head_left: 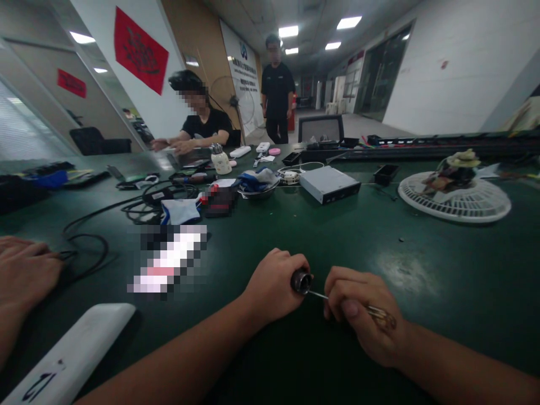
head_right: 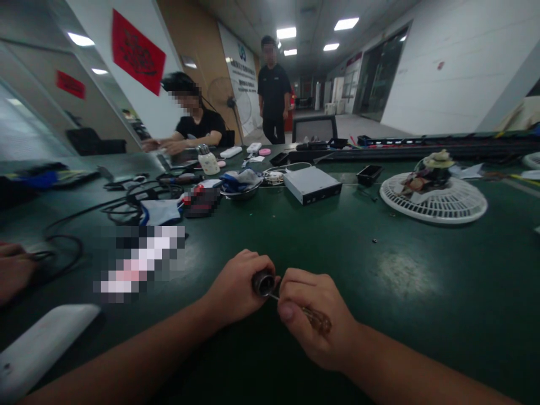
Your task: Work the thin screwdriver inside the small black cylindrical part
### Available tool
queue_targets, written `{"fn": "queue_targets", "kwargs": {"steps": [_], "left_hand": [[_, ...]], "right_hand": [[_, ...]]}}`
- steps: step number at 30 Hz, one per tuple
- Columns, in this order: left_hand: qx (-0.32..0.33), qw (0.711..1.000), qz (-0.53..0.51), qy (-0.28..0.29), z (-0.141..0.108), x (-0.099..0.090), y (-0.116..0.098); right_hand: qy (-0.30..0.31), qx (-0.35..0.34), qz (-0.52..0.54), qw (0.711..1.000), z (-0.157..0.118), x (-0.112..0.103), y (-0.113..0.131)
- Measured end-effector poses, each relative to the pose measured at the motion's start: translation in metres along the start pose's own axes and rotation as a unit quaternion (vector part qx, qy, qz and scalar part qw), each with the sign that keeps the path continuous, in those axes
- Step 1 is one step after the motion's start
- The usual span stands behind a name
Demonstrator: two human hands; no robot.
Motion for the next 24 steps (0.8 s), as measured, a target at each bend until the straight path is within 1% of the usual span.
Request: {"fn": "queue_targets", "kwargs": {"steps": [3,5,7,10,12,15,16,18,21,22,24], "left_hand": [[-0.004,1.000,0.003,0.006,0.000,0.002,0.001],[-0.006,1.000,0.006,0.009,0.001,0.003,0.002],[-0.006,1.000,0.005,0.009,0.001,0.003,0.002],[-0.001,1.000,0.001,0.006,0.001,0.002,0.001],[0.000,1.000,0.002,0.009,0.001,0.002,0.001],[-0.010,1.000,0.004,0.015,0.000,0.003,0.003],[-0.011,1.000,0.004,0.014,0.000,0.003,0.003],[-0.008,1.000,0.001,0.008,0.001,0.002,0.002],[-0.004,1.000,-0.002,0.004,0.001,0.001,0.001],[-0.005,1.000,-0.001,0.005,0.001,0.001,0.001],[-0.007,1.000,0.001,0.007,0.001,0.001,0.002]], "right_hand": [[-0.044,0.017,-0.023,0.999,-0.002,-0.008,-0.004],[-0.058,0.023,-0.022,0.998,-0.002,-0.011,-0.006],[-0.043,0.024,-0.005,0.999,-0.001,-0.008,-0.006],[-0.003,0.018,0.019,1.000,-0.001,-0.001,-0.006],[-0.009,0.021,0.014,1.000,-0.001,-0.002,-0.006],[-0.050,0.038,-0.009,0.998,-0.002,-0.010,-0.009],[-0.056,0.038,-0.014,0.998,-0.002,-0.011,-0.009],[-0.043,0.028,-0.010,0.999,0.000,-0.008,-0.006],[-0.006,0.012,0.003,1.000,0.001,-0.002,-0.002],[-0.007,0.012,0.000,1.000,0.001,-0.002,-0.002],[-0.032,0.016,-0.012,0.999,0.000,-0.006,-0.003]]}}
Point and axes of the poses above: each hand's wrist, its own z-axis towards the middle knuckle, its own x-axis out of the palm, y = z × x, the point moved 9 cm from there along z, towards the middle knuckle, and after that the axes turned 1 degree about -z, right-handed, at the moved point
